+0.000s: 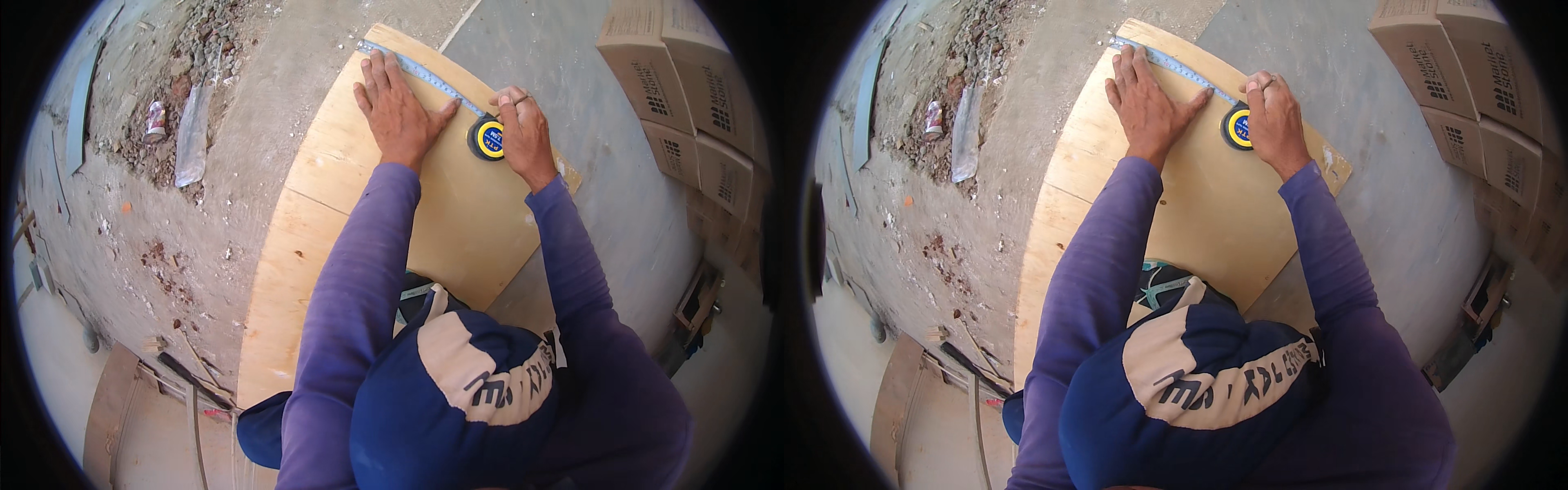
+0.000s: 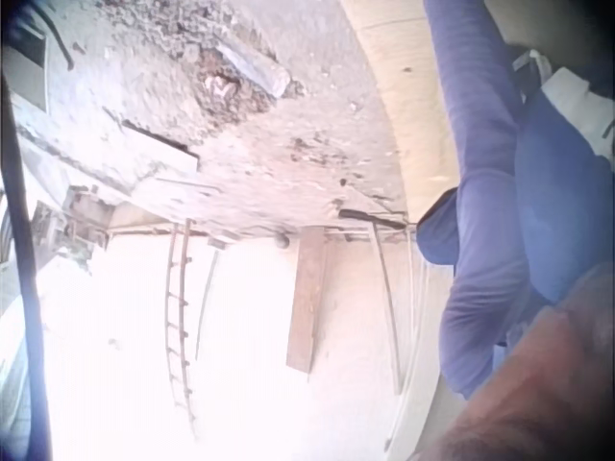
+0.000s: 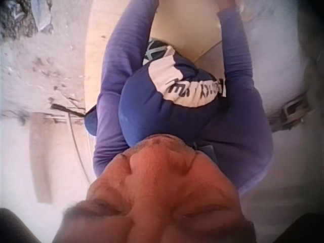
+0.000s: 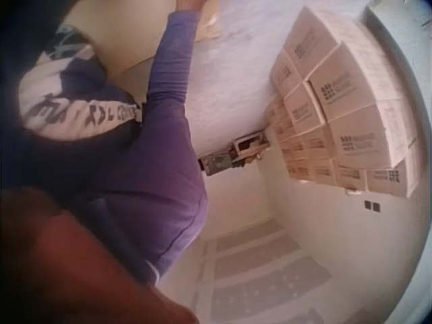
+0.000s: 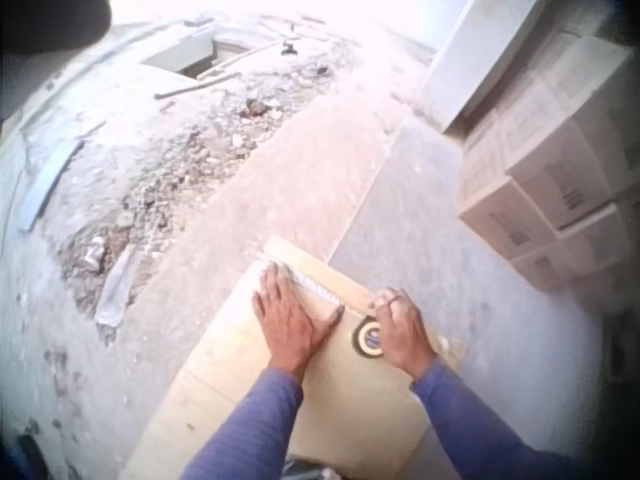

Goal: The person looks inside a red bag and a bucket, then measures a wooden board with a tape measure and pencil. The person uses a straight edge to mark a line and then cuts the wood along the mark with a hand saw.

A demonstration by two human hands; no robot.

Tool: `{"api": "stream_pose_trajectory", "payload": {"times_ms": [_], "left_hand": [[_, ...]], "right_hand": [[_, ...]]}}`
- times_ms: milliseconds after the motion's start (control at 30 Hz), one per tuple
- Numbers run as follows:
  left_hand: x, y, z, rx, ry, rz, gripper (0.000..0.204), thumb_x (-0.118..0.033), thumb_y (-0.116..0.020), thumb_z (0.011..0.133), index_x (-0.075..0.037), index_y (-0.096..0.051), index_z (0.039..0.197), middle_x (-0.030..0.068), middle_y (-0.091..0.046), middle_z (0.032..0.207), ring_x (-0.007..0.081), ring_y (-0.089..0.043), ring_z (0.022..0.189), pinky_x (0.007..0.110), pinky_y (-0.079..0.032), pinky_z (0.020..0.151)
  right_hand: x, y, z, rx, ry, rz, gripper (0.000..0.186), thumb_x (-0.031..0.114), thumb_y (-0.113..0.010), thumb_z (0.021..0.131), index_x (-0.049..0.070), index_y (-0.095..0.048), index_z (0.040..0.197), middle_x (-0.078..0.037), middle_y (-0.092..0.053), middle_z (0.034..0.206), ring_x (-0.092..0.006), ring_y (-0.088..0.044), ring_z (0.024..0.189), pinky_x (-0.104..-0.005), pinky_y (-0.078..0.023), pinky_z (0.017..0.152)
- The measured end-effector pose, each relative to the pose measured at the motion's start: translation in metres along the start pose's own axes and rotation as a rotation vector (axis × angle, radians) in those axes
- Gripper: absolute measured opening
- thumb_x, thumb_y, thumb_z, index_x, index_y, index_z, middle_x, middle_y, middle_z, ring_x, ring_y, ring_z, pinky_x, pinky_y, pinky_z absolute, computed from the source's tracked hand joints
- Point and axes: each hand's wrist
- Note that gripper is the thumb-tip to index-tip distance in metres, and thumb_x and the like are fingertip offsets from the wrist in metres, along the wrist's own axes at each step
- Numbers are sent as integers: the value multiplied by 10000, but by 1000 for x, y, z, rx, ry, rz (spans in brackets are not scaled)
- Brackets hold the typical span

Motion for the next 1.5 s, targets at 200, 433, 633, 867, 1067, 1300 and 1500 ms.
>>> {"api": "stream_pose_trajectory", "payload": {"times_ms": [200, 433, 633, 867, 1067, 1300, 1500], "left_hand": [[9, 6, 0, 79, -29, -25, 1198, -614, -873, 745, 8, -328, 1612, 230, -318, 1696, 411, -219, 1617, 588, -170, 1308], [30, 25, 4, 213, -31, -82, 1065, -468, -817, 820, -7, -322, 1642, 242, -299, 1716, 423, -205, 1628, 578, -179, 1315], [54, 97, -18, 207, 201, -690, 511, -186, -666, 1038, 68, -559, 1468, 265, -645, 1404, 329, -701, 1229, 402, -598, 990], [206, 284, -171, 352, 402, -177, 203, -142, -660, 1013, 37, -756, 1015, 94, -729, 729, 163, -715, 647, 324, -556, 636], [211, 409, -259, 384, 679, -149, 393, -343, -694, 1022, 46, -747, 1022, 98, -709, 709, 182, -722, 646, 326, -564, 588], [160, 443, -329, 388, 911, -779, 684, -557, -540, 1102, 34, -538, 1447, 100, -664, 877, 186, -737, 646, 313, -618, 598], [164, 431, -435, 384, 909, -888, 460, -439, -497, 1152, -62, -698, 982, -34, -530, 692, 64, -472, 502, 257, -358, 463]], "right_hand": [[4, 11, 12, -76, 114, -108, 257, 226, -518, 1064, 18, -670, 1061, -176, -659, 981, -398, -660, 1035, -505, -503, 905], [21, -12, 5, 201, -14, -452, 352, 364, -677, 992, 57, -755, 1147, -186, -717, 1058, -425, -708, 966, -529, -558, 849], [-12, -17, 11, 116, -47, -305, 338, 344, -665, 999, 33, -753, 1099, -219, -738, 985, -449, -702, 958, -542, -541, 843], [-24, -13, 1, 63, 84, -50, 307, 322, -606, 1054, 24, -664, 1004, -209, -676, 900, -444, -656, 871, -506, -497, 777], [46, -53, -33, 483, 264, 65, 261, 273, -600, 1054, 31, -646, 968, -198, -646, 817, -416, -653, 789, -481, -490, 714], [179, -125, -150, 1381, 693, 117, 275, 277, -596, 1057, 26, -659, 965, -205, -655, 828, -418, -641, 761, -474, -490, 690], [218, -151, -211, 1684, 809, 179, 344, 316, -583, 1077, 8, -631, 931, -215, -624, 821, -378, -602, 750, -448, -472, 704]]}}
Point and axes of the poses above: each hand's wrist, its own z-axis towards the middle knuckle, its own y-axis out of the back of the hand, x = y × z
